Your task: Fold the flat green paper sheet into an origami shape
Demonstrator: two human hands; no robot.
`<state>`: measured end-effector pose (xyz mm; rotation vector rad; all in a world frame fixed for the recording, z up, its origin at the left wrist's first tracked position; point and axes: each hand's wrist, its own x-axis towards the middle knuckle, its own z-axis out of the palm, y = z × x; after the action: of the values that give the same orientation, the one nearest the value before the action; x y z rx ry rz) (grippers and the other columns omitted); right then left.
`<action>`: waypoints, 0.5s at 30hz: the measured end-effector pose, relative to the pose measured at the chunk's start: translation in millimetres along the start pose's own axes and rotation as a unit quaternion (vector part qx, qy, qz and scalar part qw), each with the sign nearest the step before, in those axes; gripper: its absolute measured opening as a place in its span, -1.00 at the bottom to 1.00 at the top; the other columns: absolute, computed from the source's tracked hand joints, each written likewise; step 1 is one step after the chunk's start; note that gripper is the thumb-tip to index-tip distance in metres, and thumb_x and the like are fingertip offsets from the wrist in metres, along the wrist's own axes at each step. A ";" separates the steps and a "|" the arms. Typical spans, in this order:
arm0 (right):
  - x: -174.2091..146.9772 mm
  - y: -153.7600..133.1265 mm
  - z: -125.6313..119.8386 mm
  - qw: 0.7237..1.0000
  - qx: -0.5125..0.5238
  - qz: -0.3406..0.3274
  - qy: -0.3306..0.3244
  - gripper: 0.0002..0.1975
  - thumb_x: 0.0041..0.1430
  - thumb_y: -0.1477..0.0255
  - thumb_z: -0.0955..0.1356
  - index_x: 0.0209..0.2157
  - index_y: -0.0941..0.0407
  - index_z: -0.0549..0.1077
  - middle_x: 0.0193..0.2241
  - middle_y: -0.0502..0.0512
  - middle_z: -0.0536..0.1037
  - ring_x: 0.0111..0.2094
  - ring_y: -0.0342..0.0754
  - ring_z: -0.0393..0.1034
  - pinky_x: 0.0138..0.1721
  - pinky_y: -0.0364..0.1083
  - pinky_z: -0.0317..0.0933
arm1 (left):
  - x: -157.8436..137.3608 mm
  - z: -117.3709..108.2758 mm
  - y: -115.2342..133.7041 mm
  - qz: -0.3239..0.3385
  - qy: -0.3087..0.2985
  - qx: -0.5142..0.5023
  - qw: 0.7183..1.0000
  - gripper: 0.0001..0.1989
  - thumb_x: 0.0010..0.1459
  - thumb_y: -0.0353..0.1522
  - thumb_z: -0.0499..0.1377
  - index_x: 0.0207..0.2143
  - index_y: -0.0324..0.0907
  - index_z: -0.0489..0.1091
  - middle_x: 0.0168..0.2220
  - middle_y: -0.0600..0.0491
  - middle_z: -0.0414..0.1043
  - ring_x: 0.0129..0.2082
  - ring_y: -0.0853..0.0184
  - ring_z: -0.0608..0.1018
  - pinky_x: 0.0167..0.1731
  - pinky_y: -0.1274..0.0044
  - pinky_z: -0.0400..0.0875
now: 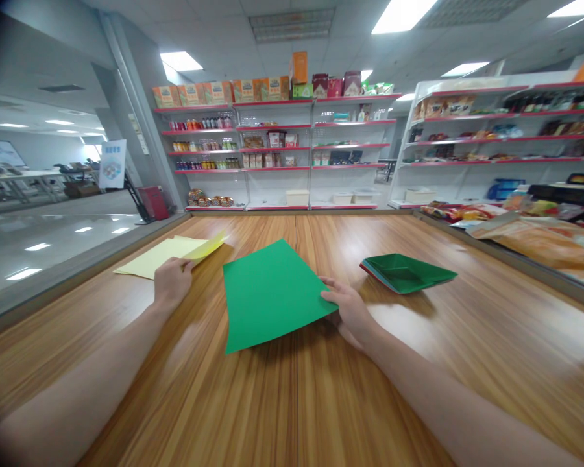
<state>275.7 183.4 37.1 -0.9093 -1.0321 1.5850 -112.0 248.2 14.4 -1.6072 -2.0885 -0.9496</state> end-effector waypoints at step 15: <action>-0.4 -0.1 0.4 1.000 -0.009 -0.007 -0.011 -0.61 -0.03 0.45 0.40 -0.10 0.16 0.38 -0.56 0.01 0.43 -0.58 -0.10 0.29 -0.60 -0.14 0.14 | -3.7 2.2 -0.9 -0.052 -0.016 0.047 0.997 -0.71 0.08 -0.37 0.09 -0.21 -0.30 0.51 -0.17 -0.25 0.46 -0.20 0.00 0.50 -0.23 0.29 0.36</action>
<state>275.5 182.9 37.4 -0.8963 -1.0668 1.5802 -111.4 247.0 10.3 -1.4885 -2.2227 -0.8509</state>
